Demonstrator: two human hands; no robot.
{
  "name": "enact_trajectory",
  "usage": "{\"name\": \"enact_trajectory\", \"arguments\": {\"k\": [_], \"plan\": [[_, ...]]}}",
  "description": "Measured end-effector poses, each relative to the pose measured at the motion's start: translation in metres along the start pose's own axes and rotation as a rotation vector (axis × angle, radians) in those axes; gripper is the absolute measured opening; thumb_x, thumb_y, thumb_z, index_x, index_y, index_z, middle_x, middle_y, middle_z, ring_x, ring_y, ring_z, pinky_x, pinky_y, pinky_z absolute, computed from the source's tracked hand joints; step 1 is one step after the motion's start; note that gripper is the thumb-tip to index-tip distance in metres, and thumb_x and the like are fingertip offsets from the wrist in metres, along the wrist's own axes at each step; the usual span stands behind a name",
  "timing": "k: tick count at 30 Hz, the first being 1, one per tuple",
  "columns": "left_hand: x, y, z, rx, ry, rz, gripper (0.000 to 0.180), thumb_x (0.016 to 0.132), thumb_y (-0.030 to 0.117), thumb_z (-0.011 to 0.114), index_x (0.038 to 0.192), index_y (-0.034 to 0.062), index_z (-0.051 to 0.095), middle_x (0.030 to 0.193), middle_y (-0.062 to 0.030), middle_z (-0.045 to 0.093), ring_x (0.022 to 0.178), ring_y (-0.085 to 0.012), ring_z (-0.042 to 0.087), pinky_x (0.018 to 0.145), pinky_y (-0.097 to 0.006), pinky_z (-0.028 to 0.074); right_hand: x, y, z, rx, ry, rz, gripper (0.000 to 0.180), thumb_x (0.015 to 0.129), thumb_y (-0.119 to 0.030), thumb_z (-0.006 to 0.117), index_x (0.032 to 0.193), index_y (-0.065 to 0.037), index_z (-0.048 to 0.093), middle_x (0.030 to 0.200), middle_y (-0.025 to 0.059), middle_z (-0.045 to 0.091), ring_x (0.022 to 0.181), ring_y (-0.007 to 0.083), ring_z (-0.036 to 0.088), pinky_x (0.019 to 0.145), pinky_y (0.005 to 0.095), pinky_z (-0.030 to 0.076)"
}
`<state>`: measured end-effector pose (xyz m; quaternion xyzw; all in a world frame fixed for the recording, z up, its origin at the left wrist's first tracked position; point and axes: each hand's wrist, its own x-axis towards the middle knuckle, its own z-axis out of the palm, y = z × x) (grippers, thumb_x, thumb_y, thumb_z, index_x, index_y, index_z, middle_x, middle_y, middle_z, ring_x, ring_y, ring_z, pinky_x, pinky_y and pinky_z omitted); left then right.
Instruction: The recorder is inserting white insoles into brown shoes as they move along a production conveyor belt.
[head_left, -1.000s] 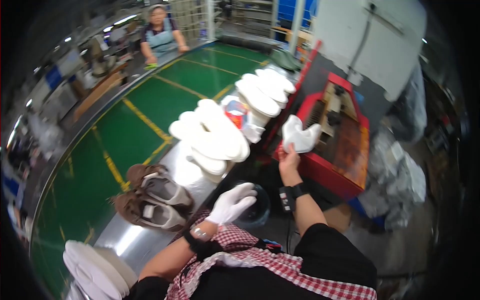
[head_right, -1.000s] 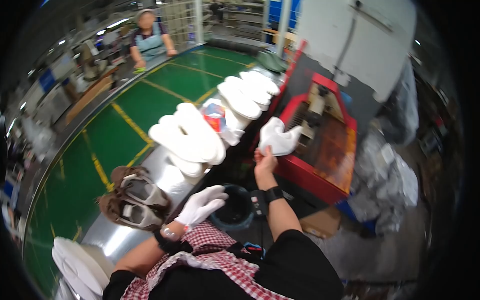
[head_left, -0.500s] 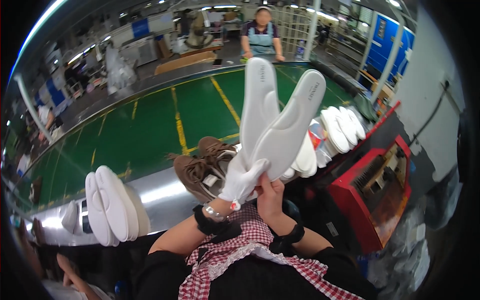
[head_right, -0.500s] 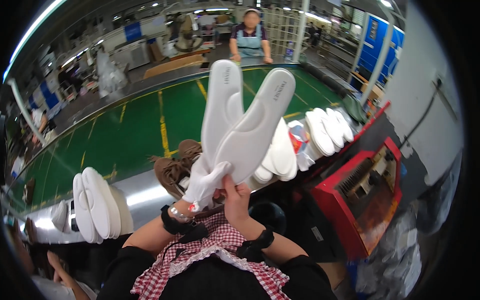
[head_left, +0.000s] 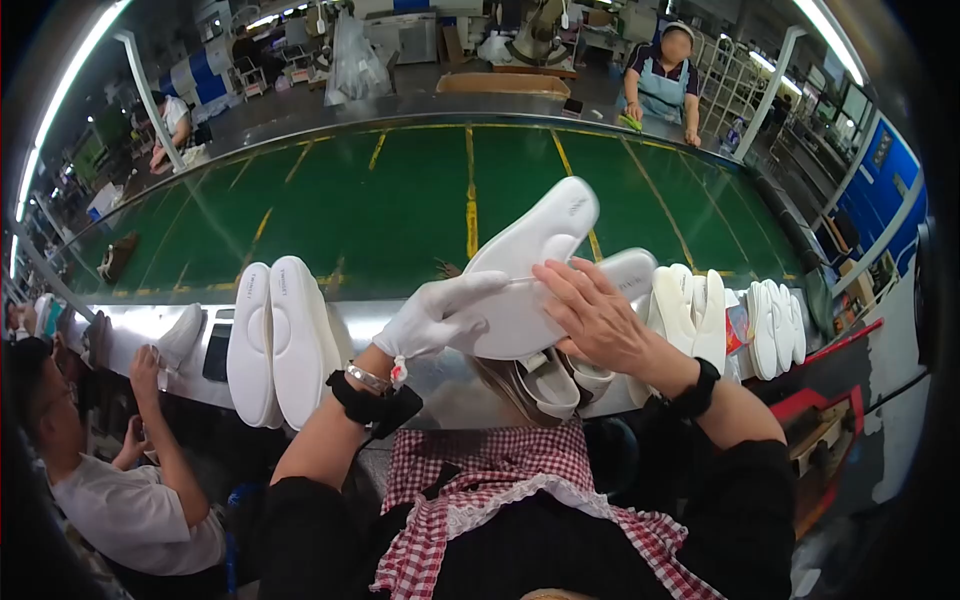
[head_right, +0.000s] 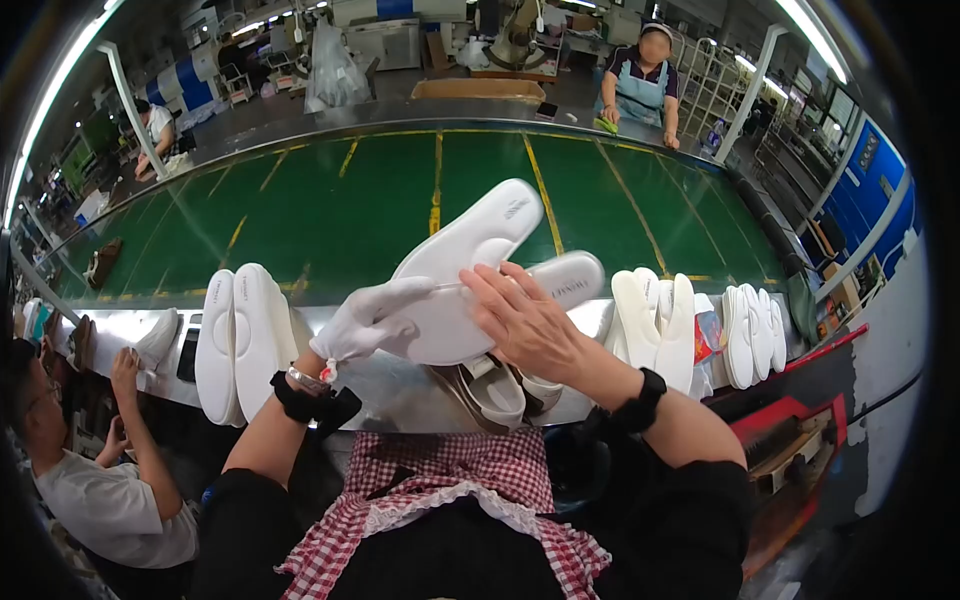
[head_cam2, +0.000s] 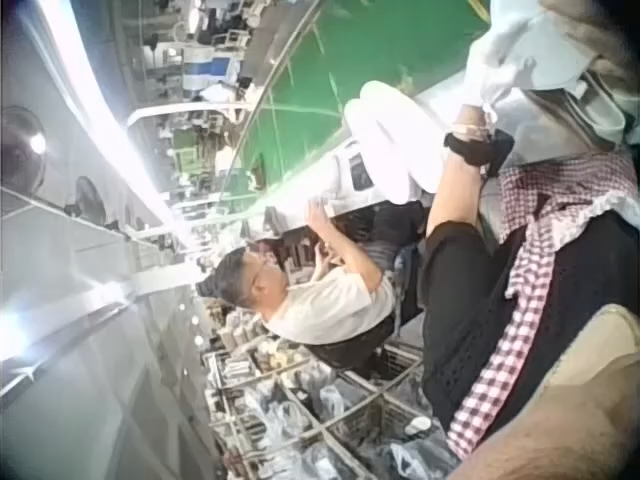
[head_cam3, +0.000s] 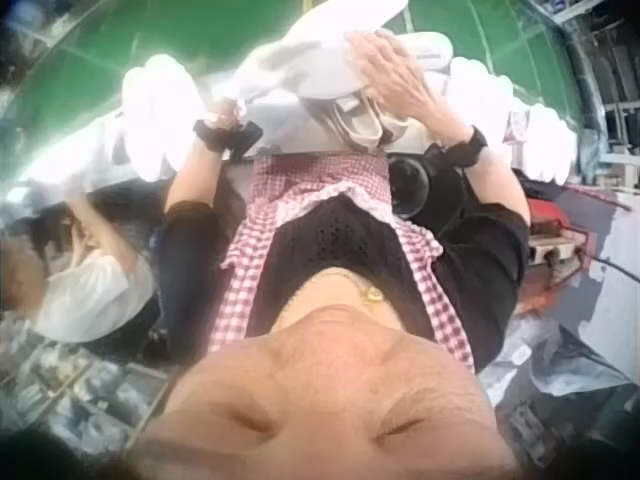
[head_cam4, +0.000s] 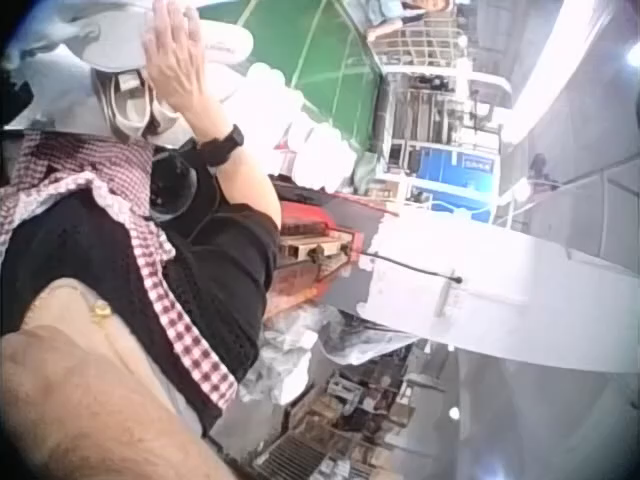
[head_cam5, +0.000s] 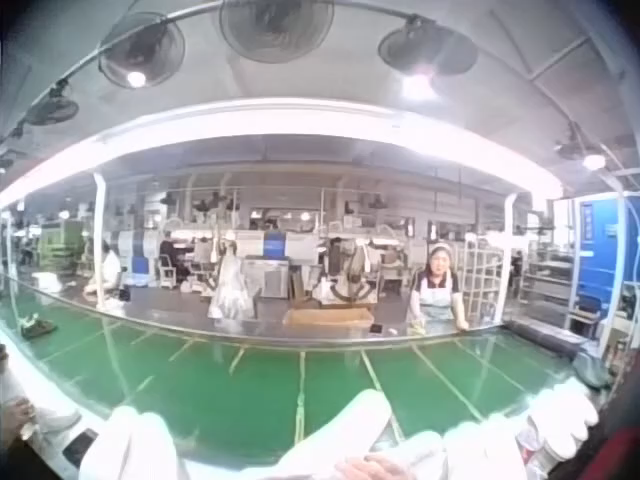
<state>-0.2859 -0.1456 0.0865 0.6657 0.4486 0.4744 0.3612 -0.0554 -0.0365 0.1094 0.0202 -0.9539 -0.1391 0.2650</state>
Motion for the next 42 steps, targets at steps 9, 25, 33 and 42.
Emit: {"name": "enact_trajectory", "arguments": {"k": [9, 25, 33, 42], "plan": [[0.027, -0.027, 0.031, 1.154, 0.222, 0.135, 0.067, 0.064, 0.051, 0.068, 0.106, 0.0011, 0.053, 0.086, -0.0099, 0.056, 0.08, -0.0247, 0.052, 0.072, -0.036, 0.038, -0.063, 0.02, -0.017, 0.275, -0.175, 0.487, 0.054, 0.051, -0.021, 0.078, 0.091, 0.0, 0.047, 0.107, 0.0191, 0.046, 0.1, 0.035, 0.046, 0.089, 0.0412, 0.039], [0.046, -0.087, 0.073, 0.511, 0.351, -0.325, 0.021, 0.07, 0.026, 0.06, 0.076, 0.0079, 0.068, 0.074, -0.0138, 0.065, 0.071, -0.0287, 0.063, 0.07, -0.036, 0.05, -0.06, -0.049, -0.023, 0.26, -0.557, 0.36, 0.035, 0.062, -0.029, 0.07, 0.069, 0.004, 0.059, 0.087, 0.017, 0.046, 0.084, 0.0312, 0.047, 0.07, 0.0387, 0.043], [0.04, -0.091, 0.078, 0.42, 0.418, -0.227, 0.016, 0.07, 0.022, 0.061, 0.072, 0.0084, 0.068, 0.073, -0.0134, 0.064, 0.068, -0.0282, 0.063, 0.064, -0.037, 0.049, -0.034, -0.06, 0.041, 0.181, -0.553, 0.615, 0.048, 0.068, -0.043, 0.069, 0.077, 0.003, 0.057, 0.093, 0.0177, 0.049, 0.091, 0.0334, 0.048, 0.074, 0.0403, 0.044], [0.039, -0.099, 0.084, 0.296, 0.442, -0.209, 0.013, 0.069, 0.018, 0.061, 0.072, 0.0079, 0.068, 0.072, -0.0136, 0.063, 0.066, -0.0288, 0.062, 0.063, -0.037, 0.049, -0.062, -0.063, -0.01, 0.254, -0.556, 0.813, 0.041, 0.061, -0.032, 0.075, 0.08, -0.003, 0.054, 0.076, 0.0112, 0.054, 0.072, 0.0289, 0.056, 0.063, 0.0385, 0.046]]}}
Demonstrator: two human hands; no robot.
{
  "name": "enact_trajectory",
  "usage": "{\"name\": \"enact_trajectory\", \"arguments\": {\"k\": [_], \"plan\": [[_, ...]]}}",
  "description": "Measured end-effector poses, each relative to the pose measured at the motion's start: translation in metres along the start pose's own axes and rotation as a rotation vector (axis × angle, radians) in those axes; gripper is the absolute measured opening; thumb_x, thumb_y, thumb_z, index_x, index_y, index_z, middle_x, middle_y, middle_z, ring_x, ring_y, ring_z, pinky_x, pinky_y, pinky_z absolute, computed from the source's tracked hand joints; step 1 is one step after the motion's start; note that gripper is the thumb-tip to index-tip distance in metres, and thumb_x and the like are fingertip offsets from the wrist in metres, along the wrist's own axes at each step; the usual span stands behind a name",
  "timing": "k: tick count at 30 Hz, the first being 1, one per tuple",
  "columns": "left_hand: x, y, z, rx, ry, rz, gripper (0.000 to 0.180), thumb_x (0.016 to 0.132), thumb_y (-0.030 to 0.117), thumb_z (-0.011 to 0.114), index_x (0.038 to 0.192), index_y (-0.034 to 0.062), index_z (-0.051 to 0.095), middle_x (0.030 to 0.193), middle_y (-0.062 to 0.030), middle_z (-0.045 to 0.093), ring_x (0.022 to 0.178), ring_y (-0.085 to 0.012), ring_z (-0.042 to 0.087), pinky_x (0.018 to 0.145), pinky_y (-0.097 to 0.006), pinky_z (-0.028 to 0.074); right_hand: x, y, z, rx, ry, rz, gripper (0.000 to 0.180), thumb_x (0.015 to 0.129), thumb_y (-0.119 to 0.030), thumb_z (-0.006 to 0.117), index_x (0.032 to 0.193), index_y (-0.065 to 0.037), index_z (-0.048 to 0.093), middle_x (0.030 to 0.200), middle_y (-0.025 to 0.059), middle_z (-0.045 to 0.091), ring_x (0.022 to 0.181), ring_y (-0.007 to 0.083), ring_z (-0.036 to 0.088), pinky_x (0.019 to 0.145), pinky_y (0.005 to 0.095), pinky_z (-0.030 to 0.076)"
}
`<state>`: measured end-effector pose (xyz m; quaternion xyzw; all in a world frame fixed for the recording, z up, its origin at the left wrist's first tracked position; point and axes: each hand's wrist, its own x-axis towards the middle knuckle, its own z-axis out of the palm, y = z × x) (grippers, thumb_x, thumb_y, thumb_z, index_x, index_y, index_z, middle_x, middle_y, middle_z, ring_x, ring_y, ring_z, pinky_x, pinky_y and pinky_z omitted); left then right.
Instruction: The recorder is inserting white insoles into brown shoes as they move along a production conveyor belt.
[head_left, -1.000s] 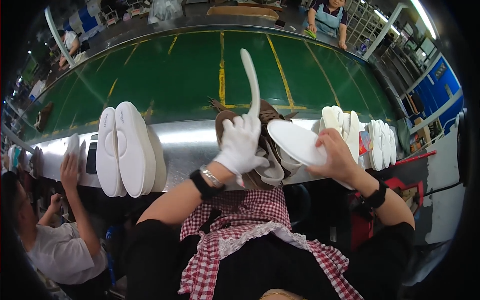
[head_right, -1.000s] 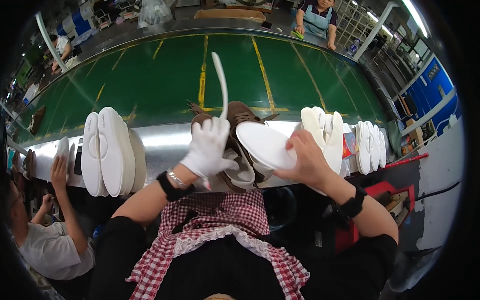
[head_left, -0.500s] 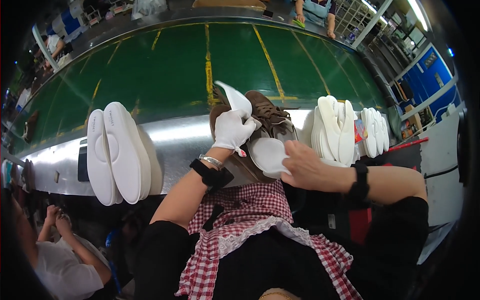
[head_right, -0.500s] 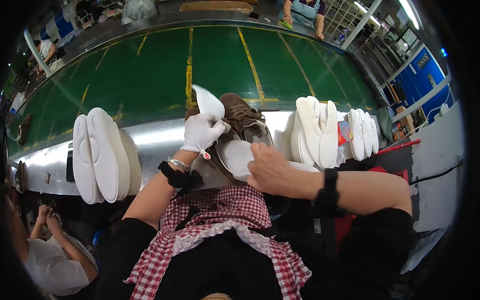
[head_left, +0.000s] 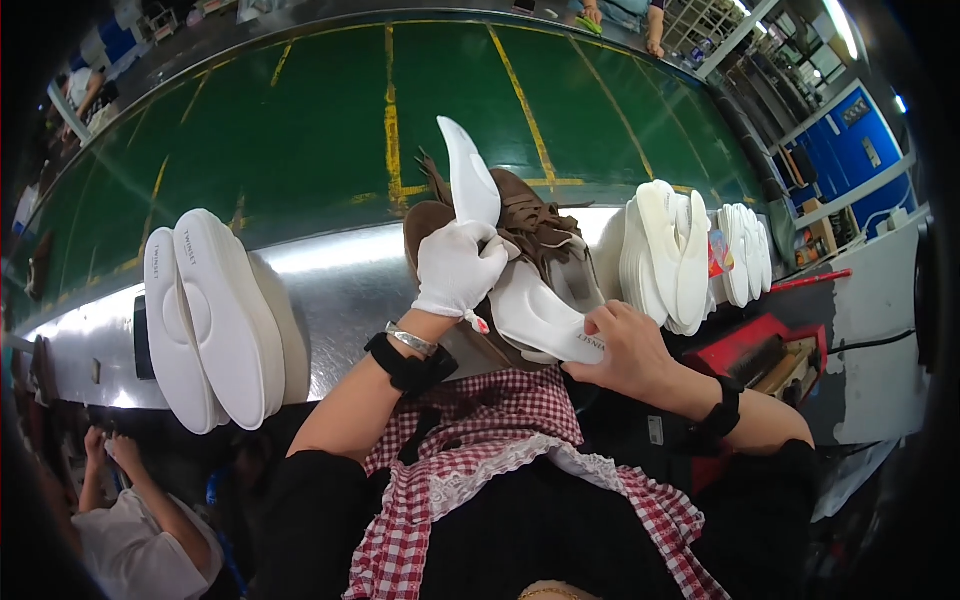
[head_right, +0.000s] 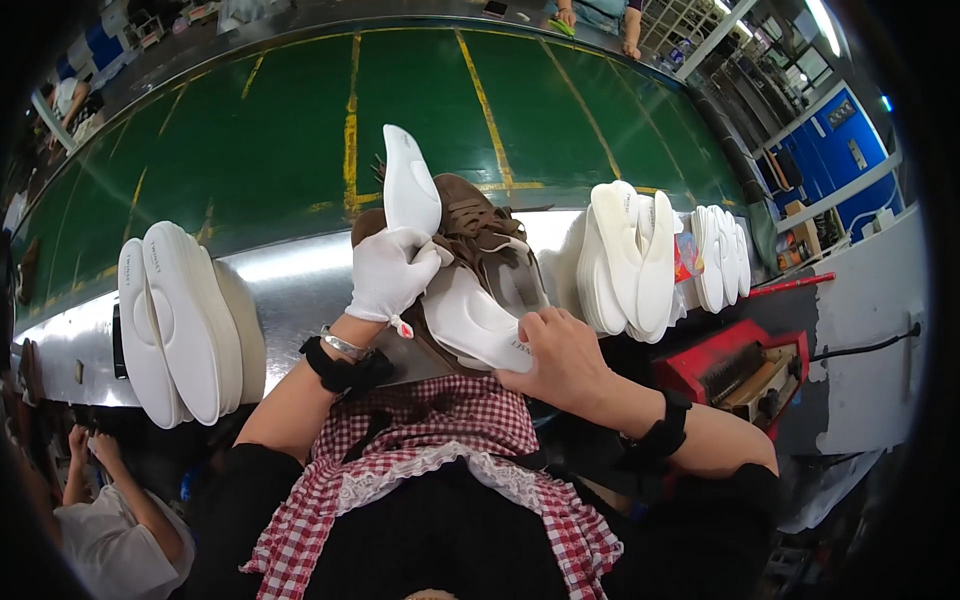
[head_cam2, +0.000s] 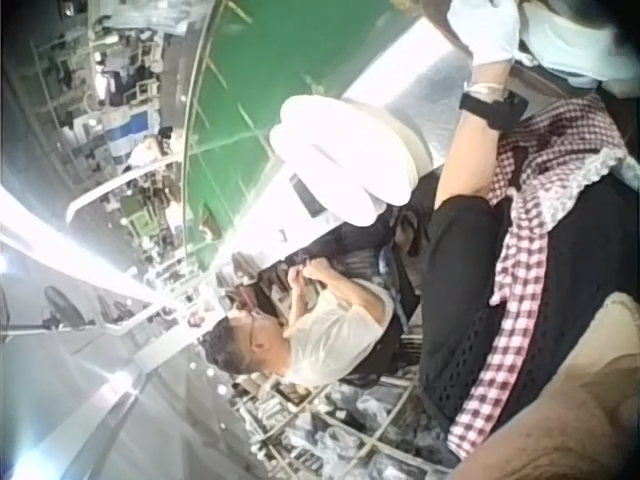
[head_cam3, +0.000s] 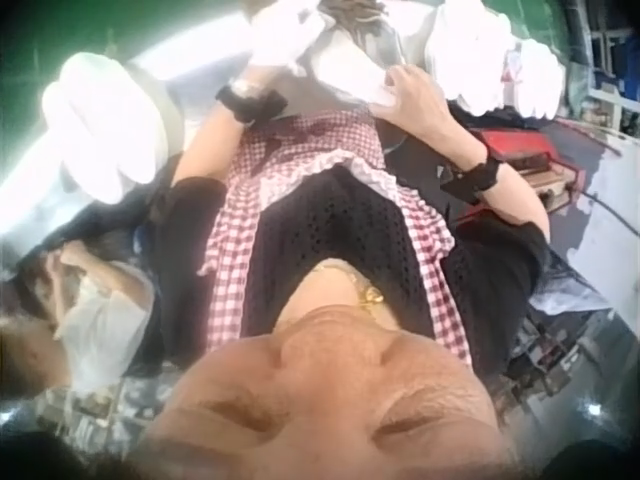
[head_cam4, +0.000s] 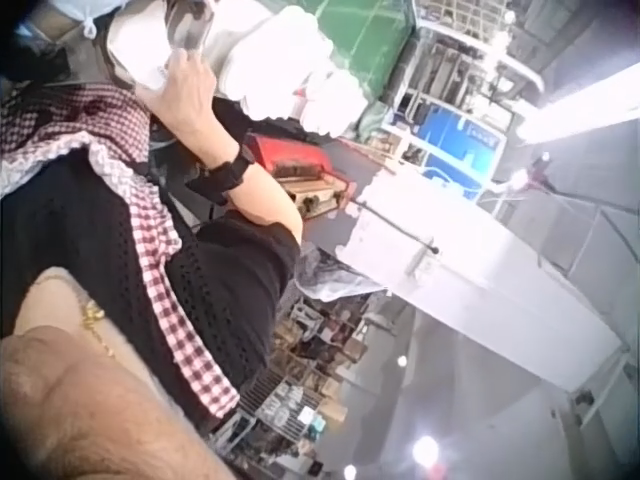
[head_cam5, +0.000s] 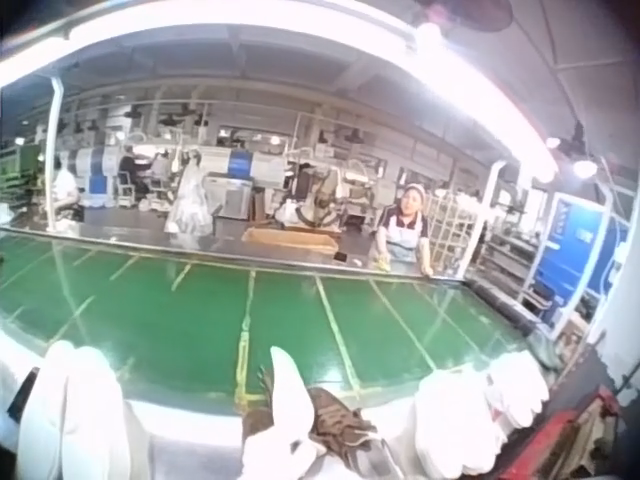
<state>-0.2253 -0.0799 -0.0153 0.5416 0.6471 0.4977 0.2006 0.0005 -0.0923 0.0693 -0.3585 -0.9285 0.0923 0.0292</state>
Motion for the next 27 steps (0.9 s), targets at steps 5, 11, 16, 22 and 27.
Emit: {"name": "enact_trajectory", "arguments": {"k": [5, 11, 16, 22, 27], "plan": [[-0.001, 0.002, 0.001, 0.091, 0.096, 0.08, 0.012, 0.071, 0.016, 0.061, 0.072, 0.007, 0.068, 0.068, -0.0112, 0.064, 0.06, -0.0244, 0.062, 0.059, -0.033, 0.049, 0.036, -0.007, 0.017, 0.056, 0.099, -0.051, 0.032, 0.06, -0.033, 0.073, 0.069, -0.005, 0.061, 0.074, 0.0105, 0.054, 0.072, 0.027, 0.057, 0.062, 0.038, 0.047], [-0.002, 0.001, 0.001, 0.09, 0.087, 0.086, 0.01, 0.071, 0.015, 0.061, 0.073, 0.008, 0.068, 0.066, -0.0091, 0.064, 0.056, -0.0212, 0.061, 0.056, -0.031, 0.048, 0.061, -0.008, 0.062, -0.066, 0.019, -0.098, 0.03, 0.062, -0.034, 0.068, 0.071, -0.005, 0.068, 0.074, 0.0117, 0.055, 0.073, 0.0271, 0.057, 0.062, 0.0378, 0.048], [-0.003, 0.003, 0.0, 0.067, 0.028, 0.052, 0.009, 0.07, 0.015, 0.062, 0.073, 0.0083, 0.067, 0.068, -0.0098, 0.063, 0.059, -0.023, 0.061, 0.057, -0.032, 0.048, 0.06, -0.007, 0.079, -0.085, 0.015, -0.206, 0.025, 0.065, -0.029, 0.064, 0.066, -0.004, 0.067, 0.078, 0.0146, 0.056, 0.074, 0.0302, 0.057, 0.063, 0.039, 0.048], [-0.003, 0.003, 0.001, 0.058, 0.045, 0.093, 0.007, 0.069, 0.015, 0.063, 0.072, 0.0091, 0.065, 0.071, -0.0119, 0.061, 0.064, -0.0279, 0.061, 0.059, -0.037, 0.048, 0.068, 0.0, 0.081, -0.159, -0.247, -0.267, 0.026, 0.066, -0.027, 0.063, 0.065, -0.002, 0.065, 0.077, 0.0187, 0.058, 0.074, 0.0331, 0.06, 0.06, 0.0406, 0.049], [-0.005, 0.002, 0.002, 0.025, 0.021, 0.123, 0.007, 0.069, 0.015, 0.063, 0.074, 0.009, 0.064, 0.071, -0.0121, 0.059, 0.064, -0.0287, 0.06, 0.058, -0.037, 0.047, 0.08, 0.006, 0.075, -0.152, -0.426, -0.34, 0.027, 0.065, -0.028, 0.063, 0.062, 0.0, 0.063, 0.074, 0.0204, 0.06, 0.071, 0.034, 0.061, 0.06, 0.0413, 0.049]]}}
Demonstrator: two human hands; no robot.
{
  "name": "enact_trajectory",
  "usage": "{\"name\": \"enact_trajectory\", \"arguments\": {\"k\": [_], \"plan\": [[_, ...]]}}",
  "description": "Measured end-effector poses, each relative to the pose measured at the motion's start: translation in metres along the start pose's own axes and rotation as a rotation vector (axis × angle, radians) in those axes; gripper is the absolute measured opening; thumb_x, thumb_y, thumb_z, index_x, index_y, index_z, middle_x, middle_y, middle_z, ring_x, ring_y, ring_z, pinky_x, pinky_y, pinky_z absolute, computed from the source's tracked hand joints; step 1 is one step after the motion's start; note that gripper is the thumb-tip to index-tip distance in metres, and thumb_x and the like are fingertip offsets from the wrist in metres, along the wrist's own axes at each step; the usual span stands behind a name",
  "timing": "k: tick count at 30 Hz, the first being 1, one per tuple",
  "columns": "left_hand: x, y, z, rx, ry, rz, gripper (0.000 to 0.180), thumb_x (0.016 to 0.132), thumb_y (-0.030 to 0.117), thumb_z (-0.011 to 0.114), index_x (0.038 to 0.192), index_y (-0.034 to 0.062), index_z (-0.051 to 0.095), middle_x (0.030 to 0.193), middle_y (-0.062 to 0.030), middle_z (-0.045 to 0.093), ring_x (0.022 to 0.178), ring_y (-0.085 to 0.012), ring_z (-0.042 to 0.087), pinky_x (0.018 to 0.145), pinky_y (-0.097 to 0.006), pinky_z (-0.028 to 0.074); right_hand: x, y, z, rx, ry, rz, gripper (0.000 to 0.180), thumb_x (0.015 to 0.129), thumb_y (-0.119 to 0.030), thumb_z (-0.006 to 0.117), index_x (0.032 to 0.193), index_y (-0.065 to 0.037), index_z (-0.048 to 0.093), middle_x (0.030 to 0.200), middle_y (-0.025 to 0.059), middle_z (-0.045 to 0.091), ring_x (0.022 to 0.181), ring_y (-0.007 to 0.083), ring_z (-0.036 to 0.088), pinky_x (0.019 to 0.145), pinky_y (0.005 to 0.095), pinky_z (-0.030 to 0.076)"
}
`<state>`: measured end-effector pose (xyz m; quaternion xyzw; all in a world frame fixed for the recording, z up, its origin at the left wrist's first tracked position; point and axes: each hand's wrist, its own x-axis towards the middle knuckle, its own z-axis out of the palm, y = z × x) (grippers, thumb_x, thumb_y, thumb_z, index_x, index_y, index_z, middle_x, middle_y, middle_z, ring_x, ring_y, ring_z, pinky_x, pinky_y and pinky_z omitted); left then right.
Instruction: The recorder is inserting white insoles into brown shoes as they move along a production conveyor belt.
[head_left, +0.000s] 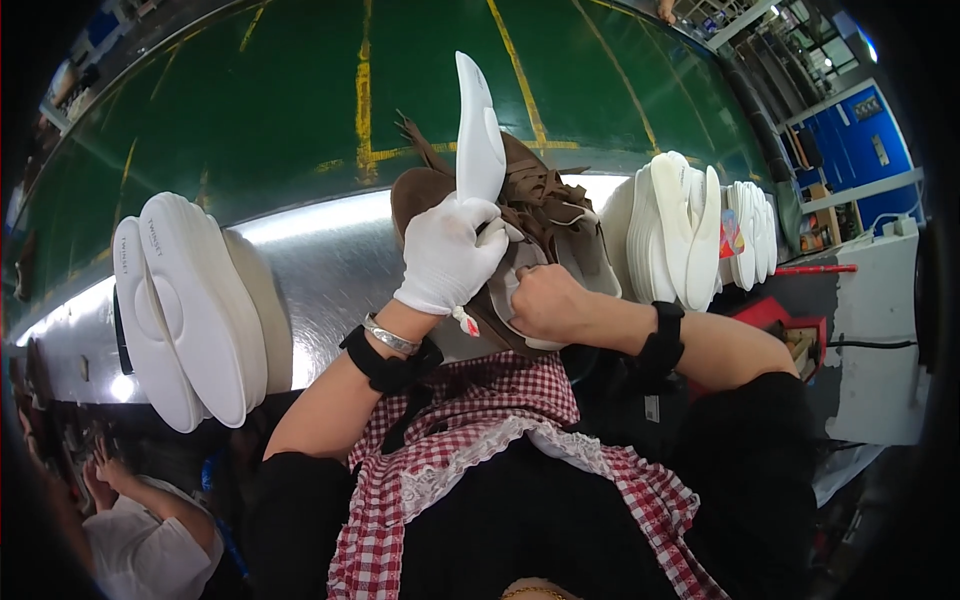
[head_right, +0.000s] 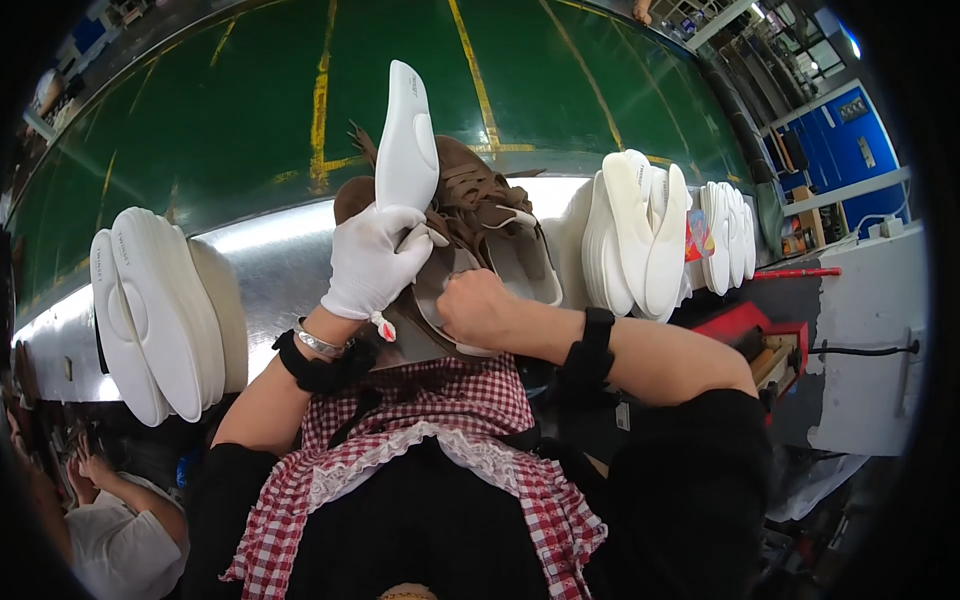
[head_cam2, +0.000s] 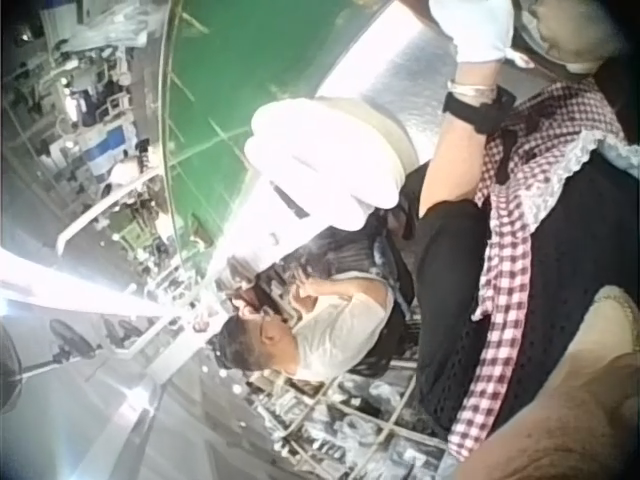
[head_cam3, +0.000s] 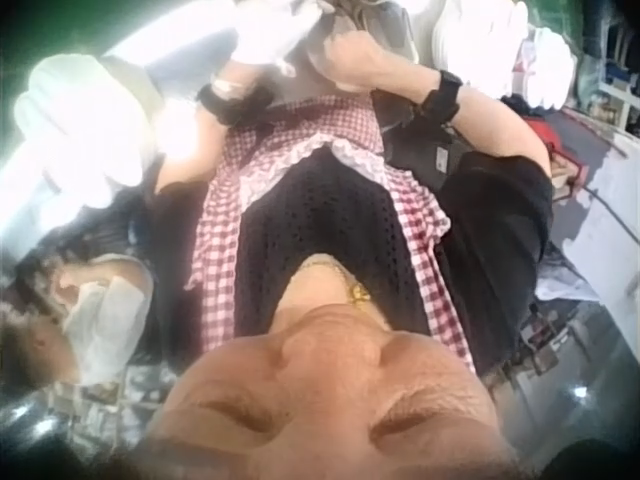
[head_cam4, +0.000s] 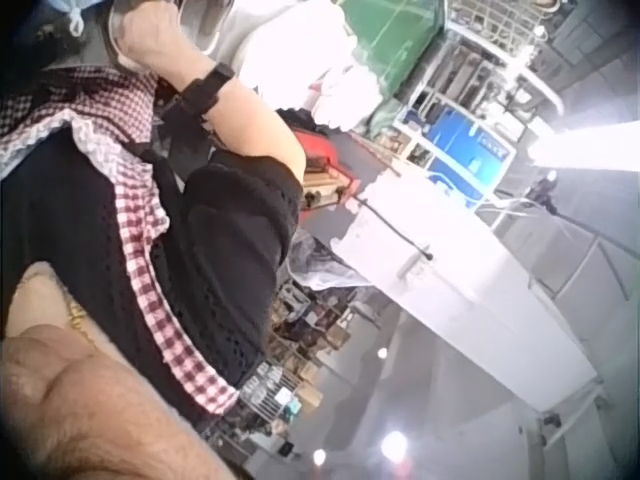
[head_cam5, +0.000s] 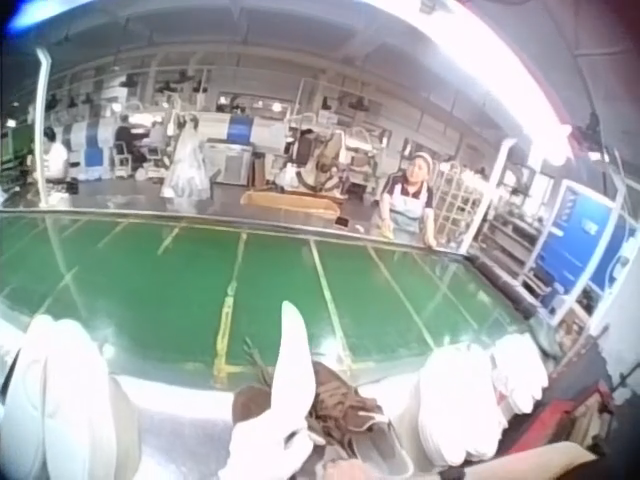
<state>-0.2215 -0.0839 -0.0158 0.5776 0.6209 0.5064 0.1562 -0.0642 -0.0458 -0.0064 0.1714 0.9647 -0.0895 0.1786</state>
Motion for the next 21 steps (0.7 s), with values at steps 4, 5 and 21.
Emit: {"name": "enact_trajectory", "arguments": {"k": [4, 5, 21], "plan": [[-0.003, 0.005, 0.001, -0.006, -0.016, 0.042, 0.007, 0.07, 0.014, 0.063, 0.074, 0.0092, 0.064, 0.072, -0.0128, 0.059, 0.064, -0.0291, 0.06, 0.058, -0.037, 0.047, 0.004, 0.012, -0.013, 0.005, -0.19, -0.102, 0.028, 0.065, -0.028, 0.065, 0.062, -0.001, 0.063, 0.069, 0.0182, 0.061, 0.071, 0.0334, 0.063, 0.062, 0.0411, 0.05], [-0.003, 0.006, 0.001, 0.002, -0.015, 0.03, 0.006, 0.07, 0.014, 0.063, 0.074, 0.0093, 0.064, 0.072, -0.0127, 0.059, 0.064, -0.029, 0.06, 0.058, -0.037, 0.047, 0.006, 0.014, -0.015, 0.007, -0.215, -0.144, 0.028, 0.065, -0.029, 0.066, 0.063, -0.001, 0.063, 0.068, 0.0172, 0.062, 0.071, 0.033, 0.063, 0.062, 0.041, 0.051], [0.0, 0.006, -0.001, -0.015, -0.054, 0.076, 0.006, 0.069, 0.013, 0.062, 0.072, 0.0082, 0.062, 0.071, -0.0124, 0.058, 0.065, -0.0298, 0.059, 0.058, -0.038, 0.046, 0.013, 0.035, -0.011, -0.242, -0.211, -0.73, 0.01, 0.063, -0.015, 0.062, 0.059, -0.006, 0.063, 0.063, 0.0097, 0.062, 0.064, 0.0259, 0.063, 0.058, 0.0345, 0.05]]}}
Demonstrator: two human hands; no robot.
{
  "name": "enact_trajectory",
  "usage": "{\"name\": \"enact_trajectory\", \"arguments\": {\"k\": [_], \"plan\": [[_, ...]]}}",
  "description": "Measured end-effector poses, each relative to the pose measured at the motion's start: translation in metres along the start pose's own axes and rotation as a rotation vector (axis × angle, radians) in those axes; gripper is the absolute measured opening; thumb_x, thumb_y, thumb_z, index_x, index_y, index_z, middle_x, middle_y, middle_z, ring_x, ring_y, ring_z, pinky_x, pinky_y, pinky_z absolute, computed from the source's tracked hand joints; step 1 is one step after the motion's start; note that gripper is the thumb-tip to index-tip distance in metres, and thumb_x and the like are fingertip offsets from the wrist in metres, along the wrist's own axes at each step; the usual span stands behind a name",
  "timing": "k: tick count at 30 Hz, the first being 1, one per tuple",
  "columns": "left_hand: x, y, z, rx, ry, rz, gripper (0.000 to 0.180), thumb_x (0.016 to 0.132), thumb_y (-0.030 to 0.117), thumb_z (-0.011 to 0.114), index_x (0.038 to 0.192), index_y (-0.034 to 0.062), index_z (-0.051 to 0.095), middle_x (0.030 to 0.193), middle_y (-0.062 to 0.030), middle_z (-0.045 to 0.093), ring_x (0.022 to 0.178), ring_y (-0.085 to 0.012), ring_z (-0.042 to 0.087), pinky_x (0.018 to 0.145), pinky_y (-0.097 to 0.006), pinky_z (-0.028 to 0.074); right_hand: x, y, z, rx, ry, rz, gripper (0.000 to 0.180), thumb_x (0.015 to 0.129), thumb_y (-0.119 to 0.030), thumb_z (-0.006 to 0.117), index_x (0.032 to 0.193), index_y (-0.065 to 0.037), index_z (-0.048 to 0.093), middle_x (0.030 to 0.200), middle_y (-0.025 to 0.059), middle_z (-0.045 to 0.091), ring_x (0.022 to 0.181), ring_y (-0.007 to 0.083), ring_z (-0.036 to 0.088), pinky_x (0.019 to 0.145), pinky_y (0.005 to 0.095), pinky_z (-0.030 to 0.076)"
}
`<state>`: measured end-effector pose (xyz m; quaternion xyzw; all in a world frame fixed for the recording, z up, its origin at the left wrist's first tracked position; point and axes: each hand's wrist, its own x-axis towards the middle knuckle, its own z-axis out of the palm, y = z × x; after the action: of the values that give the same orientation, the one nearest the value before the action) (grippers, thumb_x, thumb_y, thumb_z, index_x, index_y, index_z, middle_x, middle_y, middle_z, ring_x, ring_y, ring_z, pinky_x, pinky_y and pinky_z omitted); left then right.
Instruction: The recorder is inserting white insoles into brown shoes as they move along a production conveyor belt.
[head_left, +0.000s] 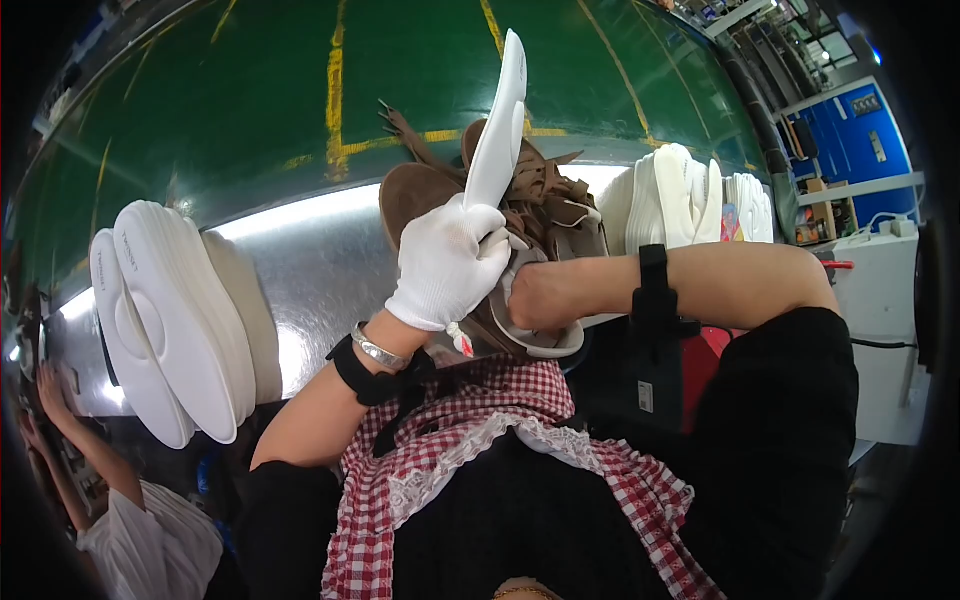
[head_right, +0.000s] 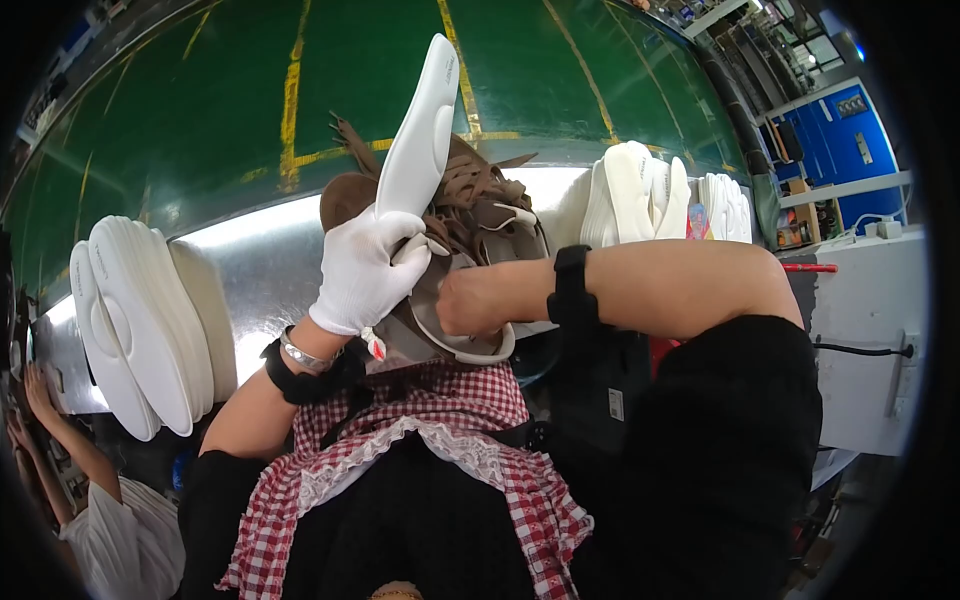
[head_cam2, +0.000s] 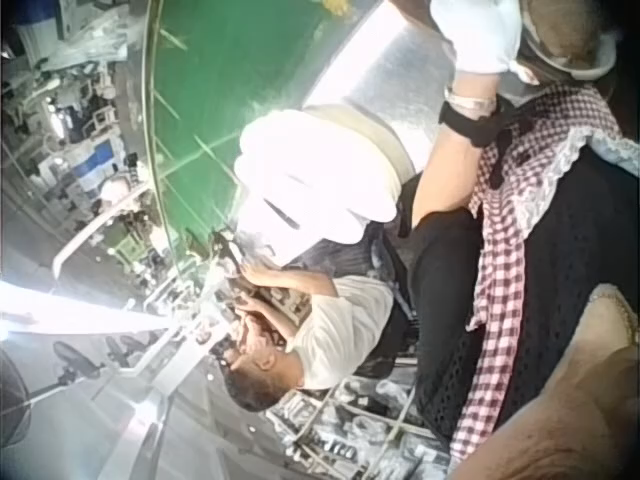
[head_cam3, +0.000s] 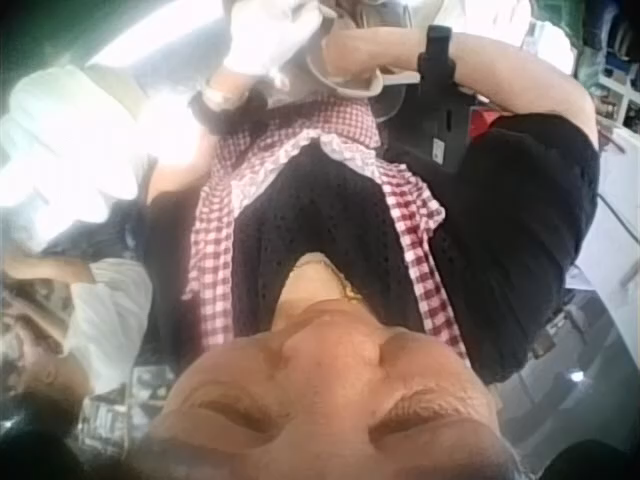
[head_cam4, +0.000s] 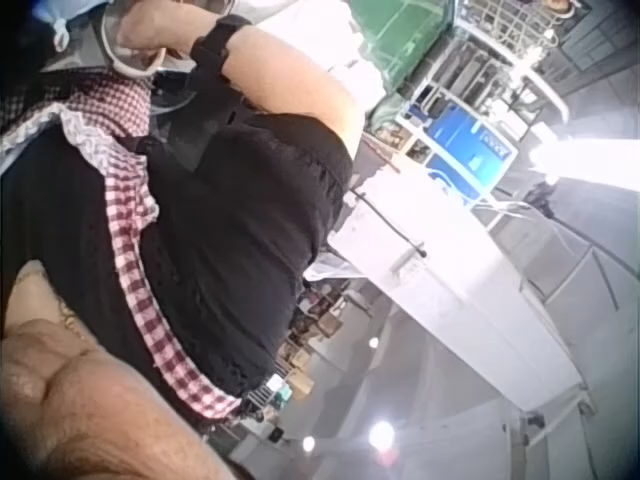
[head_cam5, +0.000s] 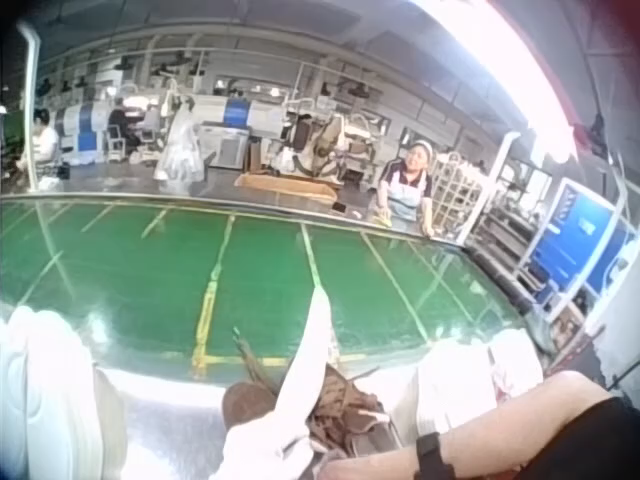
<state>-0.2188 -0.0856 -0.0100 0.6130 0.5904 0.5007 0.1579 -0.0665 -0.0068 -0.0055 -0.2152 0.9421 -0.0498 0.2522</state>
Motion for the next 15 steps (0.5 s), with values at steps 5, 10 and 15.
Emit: {"name": "enact_trajectory", "arguments": {"k": [5, 10, 15], "plan": [[-0.001, 0.002, 0.001, -0.001, -0.007, -0.031, 0.007, 0.068, 0.013, 0.062, 0.072, 0.0075, 0.062, 0.071, -0.013, 0.058, 0.065, -0.0306, 0.058, 0.058, -0.038, 0.046, 0.01, -0.015, 0.017, 0.012, 0.208, 0.201, 0.008, 0.061, -0.011, 0.059, 0.058, -0.005, 0.063, 0.061, 0.0112, 0.062, 0.06, 0.0268, 0.063, 0.054, 0.0365, 0.049], [0.017, 0.019, -0.024, 0.097, -0.159, 0.105, 0.017, 0.065, 0.02, 0.065, 0.076, 0.0068, 0.066, 0.073, -0.0145, 0.06, 0.066, -0.0315, 0.06, 0.063, -0.039, 0.047, 0.008, -0.01, -0.004, 0.076, -0.036, 0.184, 0.012, 0.063, -0.014, 0.061, 0.059, -0.003, 0.062, 0.063, 0.0133, 0.062, 0.063, 0.0302, 0.063, 0.054, 0.04, 0.049], [0.063, 0.051, -0.094, 0.081, -0.52, 0.2, 0.016, 0.066, -0.001, 0.059, 0.079, 0.0046, 0.067, 0.076, -0.0108, 0.064, 0.068, -0.0225, 0.062, 0.067, -0.029, 0.048, -0.047, -0.034, -0.068, -0.221, 0.955, 0.324, 0.037, 0.062, -0.026, 0.072, 0.088, -0.006, 0.055, 0.113, 0.014, 0.054, 0.1, 0.0296, 0.054, 0.08, 0.0397, 0.048]]}}
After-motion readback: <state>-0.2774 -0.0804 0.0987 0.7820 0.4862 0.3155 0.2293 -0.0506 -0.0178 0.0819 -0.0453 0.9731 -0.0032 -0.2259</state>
